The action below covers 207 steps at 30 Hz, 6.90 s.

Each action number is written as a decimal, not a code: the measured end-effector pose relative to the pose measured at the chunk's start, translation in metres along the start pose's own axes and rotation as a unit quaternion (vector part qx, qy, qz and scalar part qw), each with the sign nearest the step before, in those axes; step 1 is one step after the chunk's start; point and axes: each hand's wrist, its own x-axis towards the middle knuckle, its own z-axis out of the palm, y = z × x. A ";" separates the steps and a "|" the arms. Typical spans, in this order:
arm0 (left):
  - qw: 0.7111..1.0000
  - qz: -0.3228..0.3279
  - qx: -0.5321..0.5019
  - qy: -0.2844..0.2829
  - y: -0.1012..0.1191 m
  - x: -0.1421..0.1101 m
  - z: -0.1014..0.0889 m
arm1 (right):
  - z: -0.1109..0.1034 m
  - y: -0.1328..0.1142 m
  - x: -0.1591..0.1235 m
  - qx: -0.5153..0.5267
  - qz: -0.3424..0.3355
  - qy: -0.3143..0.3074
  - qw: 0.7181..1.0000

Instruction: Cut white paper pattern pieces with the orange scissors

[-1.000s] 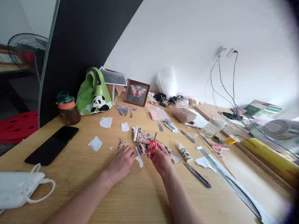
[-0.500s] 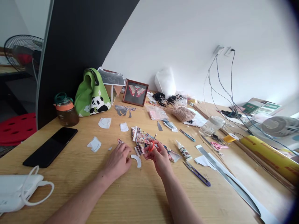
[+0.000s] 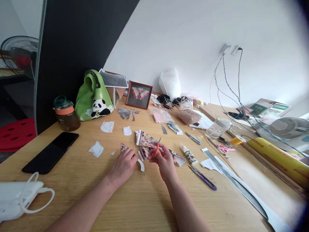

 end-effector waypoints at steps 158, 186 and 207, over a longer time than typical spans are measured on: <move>0.548 -0.442 -0.703 0.104 0.002 -0.004 -0.032 | 0.046 0.012 -0.040 -0.105 0.126 -0.203 0.965; 0.546 -0.458 -0.692 0.112 0.005 -0.002 -0.036 | 0.046 0.013 -0.039 -0.105 0.121 -0.184 0.970; 0.539 -0.459 -0.699 0.106 0.004 -0.003 -0.036 | 0.047 0.009 -0.040 -0.095 0.120 -0.193 0.969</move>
